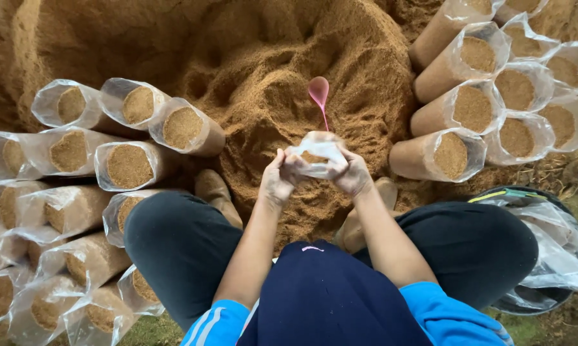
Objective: Filling plastic bags with substrate using a hand scoop from a large pile on the ground.
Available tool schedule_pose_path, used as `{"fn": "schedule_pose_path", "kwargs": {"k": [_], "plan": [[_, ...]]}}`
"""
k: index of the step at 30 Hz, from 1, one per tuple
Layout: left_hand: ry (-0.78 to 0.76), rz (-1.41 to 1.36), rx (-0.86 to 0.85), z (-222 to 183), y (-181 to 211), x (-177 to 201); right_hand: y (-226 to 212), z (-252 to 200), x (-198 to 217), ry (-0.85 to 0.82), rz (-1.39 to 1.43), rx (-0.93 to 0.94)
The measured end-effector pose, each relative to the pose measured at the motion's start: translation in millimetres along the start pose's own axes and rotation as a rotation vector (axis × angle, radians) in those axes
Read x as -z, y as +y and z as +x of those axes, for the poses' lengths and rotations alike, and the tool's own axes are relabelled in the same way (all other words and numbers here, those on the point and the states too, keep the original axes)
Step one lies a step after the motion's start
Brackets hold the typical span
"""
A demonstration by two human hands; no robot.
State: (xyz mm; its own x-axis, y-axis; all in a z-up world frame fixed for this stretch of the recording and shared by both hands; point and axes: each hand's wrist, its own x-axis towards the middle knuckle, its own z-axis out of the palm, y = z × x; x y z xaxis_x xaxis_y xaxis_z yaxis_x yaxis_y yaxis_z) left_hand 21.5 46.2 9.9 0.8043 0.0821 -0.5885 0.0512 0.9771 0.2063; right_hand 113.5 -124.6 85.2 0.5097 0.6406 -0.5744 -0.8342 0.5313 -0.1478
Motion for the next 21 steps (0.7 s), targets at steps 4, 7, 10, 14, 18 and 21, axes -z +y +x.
{"fn": "schedule_pose_path", "kwargs": {"k": [4, 7, 10, 14, 18, 21], "plan": [[0.013, 0.09, -0.013, -45, 2, -70, -16, 22, 46, 0.034, -0.125, 0.018], [-0.061, 0.155, 0.016, -59, 3, -86, -27, 34, 69, -0.018, -0.108, 0.024], [-0.068, 0.491, 0.006, -61, 5, -88, -39, 71, 113, -0.007, -0.203, 0.122], [0.105, 0.69, 0.0, -2, -3, -8, -35, 74, 117, 0.076, -0.227, 0.109], [0.185, 0.624, -0.019, 26, -12, 18, -34, 88, 140, 0.204, -0.262, 0.028], [0.18, 0.452, 0.04, 44, -11, 32, -30, 55, 111, 0.236, -0.31, -0.036]]}}
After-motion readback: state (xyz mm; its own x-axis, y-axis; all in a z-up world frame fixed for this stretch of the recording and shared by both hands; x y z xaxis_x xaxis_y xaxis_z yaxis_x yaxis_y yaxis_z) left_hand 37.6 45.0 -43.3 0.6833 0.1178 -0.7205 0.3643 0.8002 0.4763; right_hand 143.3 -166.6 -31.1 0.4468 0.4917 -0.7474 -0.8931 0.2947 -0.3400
